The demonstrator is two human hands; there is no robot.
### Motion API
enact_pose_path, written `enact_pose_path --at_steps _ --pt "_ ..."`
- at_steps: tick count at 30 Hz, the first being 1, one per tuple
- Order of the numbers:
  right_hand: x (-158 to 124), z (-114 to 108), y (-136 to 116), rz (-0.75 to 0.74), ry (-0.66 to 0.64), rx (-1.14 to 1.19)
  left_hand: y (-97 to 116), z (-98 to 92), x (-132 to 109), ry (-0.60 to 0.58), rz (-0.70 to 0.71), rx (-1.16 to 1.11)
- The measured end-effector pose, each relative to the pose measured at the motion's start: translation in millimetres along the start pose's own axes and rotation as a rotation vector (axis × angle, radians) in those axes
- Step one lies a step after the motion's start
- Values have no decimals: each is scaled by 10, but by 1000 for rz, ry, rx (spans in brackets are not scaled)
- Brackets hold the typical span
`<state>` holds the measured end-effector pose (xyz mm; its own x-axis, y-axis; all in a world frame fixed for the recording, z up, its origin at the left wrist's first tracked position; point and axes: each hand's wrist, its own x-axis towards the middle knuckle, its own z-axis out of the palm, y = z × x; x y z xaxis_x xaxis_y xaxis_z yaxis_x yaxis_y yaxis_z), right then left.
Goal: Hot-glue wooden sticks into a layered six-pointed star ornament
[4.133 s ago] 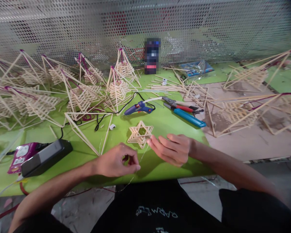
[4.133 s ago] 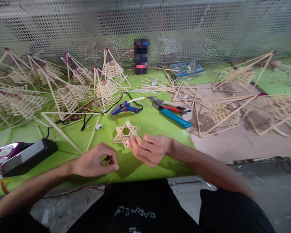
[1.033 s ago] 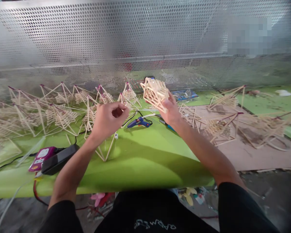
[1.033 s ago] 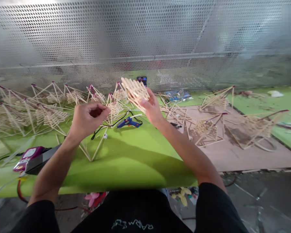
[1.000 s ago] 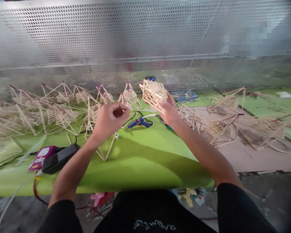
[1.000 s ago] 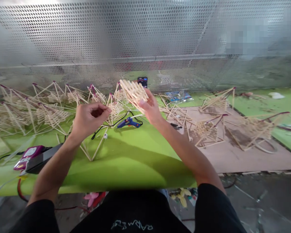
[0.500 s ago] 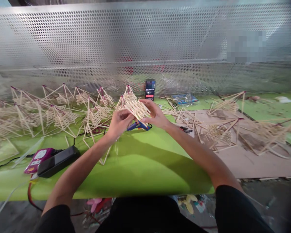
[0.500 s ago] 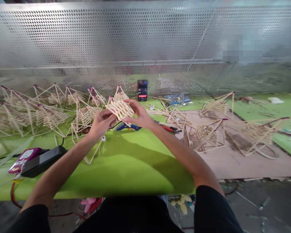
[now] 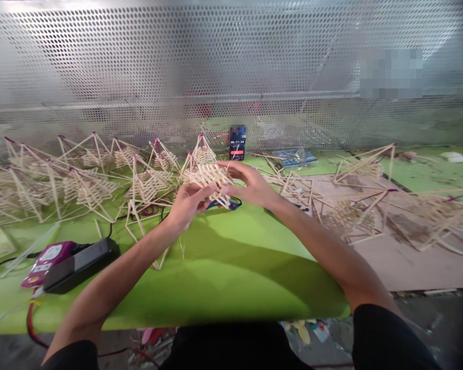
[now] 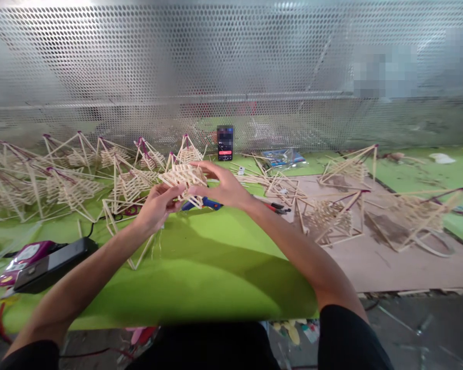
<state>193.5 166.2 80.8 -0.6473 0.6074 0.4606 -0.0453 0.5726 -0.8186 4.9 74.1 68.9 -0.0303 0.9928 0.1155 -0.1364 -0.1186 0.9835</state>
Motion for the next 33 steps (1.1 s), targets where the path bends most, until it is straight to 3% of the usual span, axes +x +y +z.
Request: enact_pose_path --at_steps 4,13,23,27,29,33 --pt "29 7 -17 -67 226 55 -6 -15 12 12 -14 -18" --pt "48 -29 -22 -173 399 37 6 -48 31 17 -54 -82" --pt "164 -582 120 -277 791 -95 10 -56 31 -7 -107 -99" --pt "192 -768 198 -241 912 -85 28 -55 16 8 -115 -111" --pt "171 -811 192 -165 878 -115 39 -55 13 20 -113 -120" --pt "76 -763 61 87 589 -274 58 -55 6 43 -105 -138"
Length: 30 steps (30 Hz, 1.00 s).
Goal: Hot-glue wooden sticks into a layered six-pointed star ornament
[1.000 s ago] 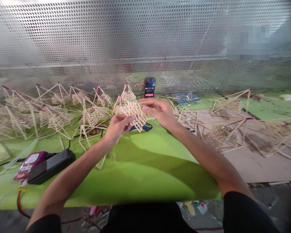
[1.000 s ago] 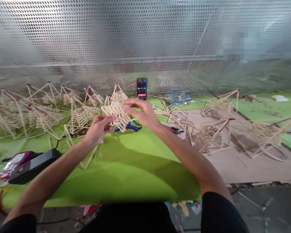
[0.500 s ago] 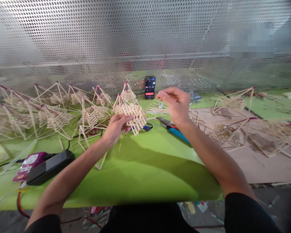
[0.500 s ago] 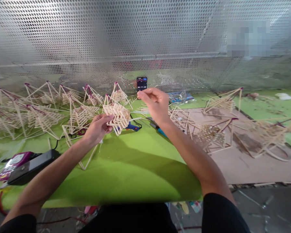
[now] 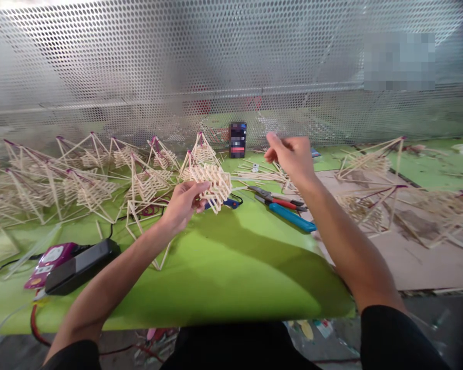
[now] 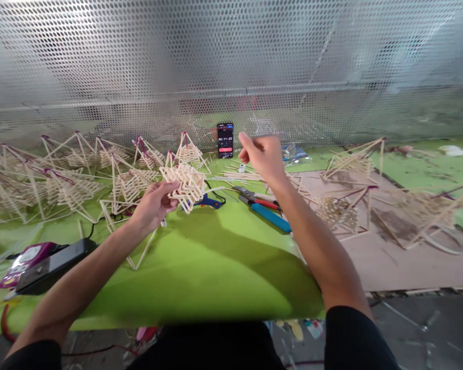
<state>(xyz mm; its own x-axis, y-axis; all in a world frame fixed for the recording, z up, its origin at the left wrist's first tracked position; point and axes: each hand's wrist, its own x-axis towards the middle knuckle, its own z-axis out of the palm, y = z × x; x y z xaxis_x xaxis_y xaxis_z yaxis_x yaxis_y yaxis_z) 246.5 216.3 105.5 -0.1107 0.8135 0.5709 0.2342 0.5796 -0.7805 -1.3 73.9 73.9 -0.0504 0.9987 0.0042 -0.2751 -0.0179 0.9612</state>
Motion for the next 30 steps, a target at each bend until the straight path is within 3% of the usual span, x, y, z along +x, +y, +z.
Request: enact_pose_path --at_steps 2,5,6,10,15,20,30 --pt "-92 14 -121 -4 -122 -54 1 0 -2 9 2 -7" --pt "-250 78 -329 -59 -448 -63 -8 -2 3 22 11 -18" --pt "-303 106 -394 -97 -495 -73 -12 -3 6 26 15 -21" --pt "-464 214 -569 -254 -356 -36 -18 -7 13 32 28 -27" --pt "-514 324 -559 -333 -450 -68 -10 3 5 27 25 -8" --pt "-531 391 -515 -403 -425 -45 -7 14 -7 17 27 10" --pt "-542 322 -582 -349 -117 29 15 38 -36 0 44 3"
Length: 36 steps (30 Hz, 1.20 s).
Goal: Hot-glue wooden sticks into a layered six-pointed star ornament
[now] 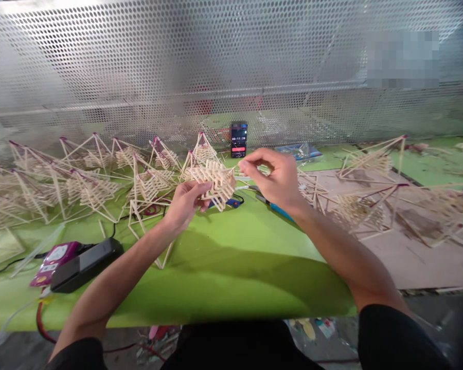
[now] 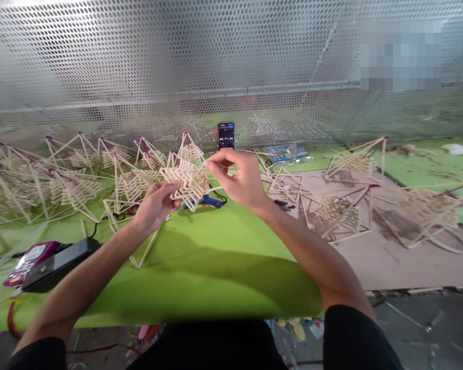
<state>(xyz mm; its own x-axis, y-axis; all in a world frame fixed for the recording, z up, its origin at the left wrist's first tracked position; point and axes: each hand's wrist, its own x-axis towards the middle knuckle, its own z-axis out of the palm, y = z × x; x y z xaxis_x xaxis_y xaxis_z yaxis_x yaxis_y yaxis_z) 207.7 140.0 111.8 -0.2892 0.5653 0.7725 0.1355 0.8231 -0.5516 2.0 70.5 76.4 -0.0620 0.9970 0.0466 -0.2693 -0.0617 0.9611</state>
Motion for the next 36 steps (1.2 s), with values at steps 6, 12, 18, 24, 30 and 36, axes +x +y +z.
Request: enact_pose_path --at_steps 6,12,18,24,30,36 --pt "34 -65 35 19 196 78 -36 -31 25 17 27 -10" --pt "126 -213 143 75 137 -9 -56 -38 33 35 34 -13" --pt "159 -353 138 -39 -130 -420 -64 -28 42 47 33 -9" --pt "40 -178 -29 -296 -250 -379 -60 -27 32 39 21 1" --pt "-16 -10 30 -347 -333 -473 -60 -31 14 22 10 23" --pt "-32 11 31 -381 -309 -442 -51 -2 9 10 17 24"
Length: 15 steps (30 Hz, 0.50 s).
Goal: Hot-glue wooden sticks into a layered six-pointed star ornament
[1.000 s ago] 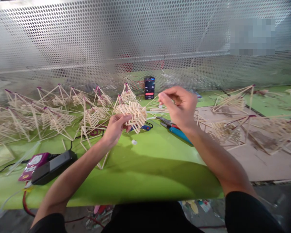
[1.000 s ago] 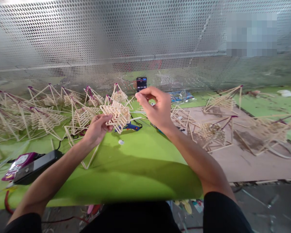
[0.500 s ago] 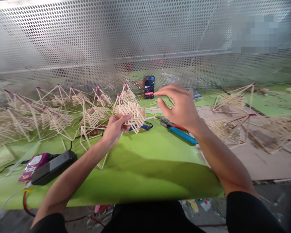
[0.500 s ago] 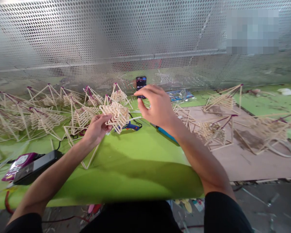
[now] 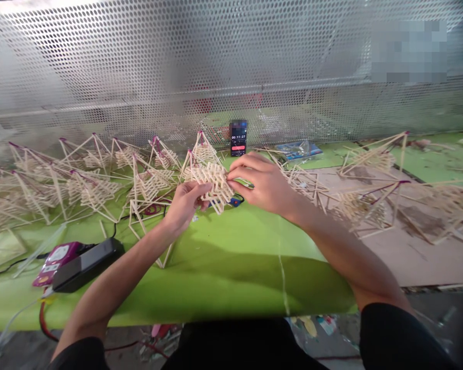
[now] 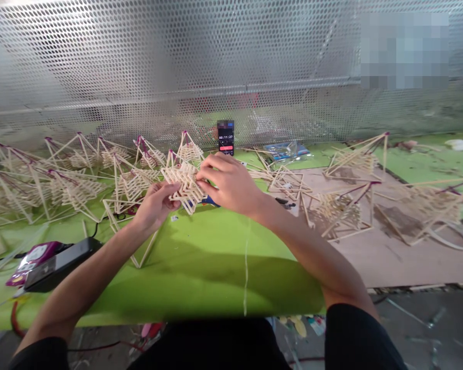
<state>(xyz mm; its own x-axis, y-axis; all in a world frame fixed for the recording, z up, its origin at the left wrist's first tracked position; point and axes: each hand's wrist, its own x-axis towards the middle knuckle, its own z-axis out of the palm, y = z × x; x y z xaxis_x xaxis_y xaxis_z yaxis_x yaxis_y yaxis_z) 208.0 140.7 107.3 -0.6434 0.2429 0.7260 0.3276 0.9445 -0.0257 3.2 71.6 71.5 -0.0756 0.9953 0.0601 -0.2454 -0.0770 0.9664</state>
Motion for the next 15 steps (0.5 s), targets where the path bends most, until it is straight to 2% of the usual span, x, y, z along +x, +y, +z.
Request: enact_pose_path --at_steps 15 --pt "-3 -54 -108 89 199 118 -39 27 -11 -63 -15 -20"
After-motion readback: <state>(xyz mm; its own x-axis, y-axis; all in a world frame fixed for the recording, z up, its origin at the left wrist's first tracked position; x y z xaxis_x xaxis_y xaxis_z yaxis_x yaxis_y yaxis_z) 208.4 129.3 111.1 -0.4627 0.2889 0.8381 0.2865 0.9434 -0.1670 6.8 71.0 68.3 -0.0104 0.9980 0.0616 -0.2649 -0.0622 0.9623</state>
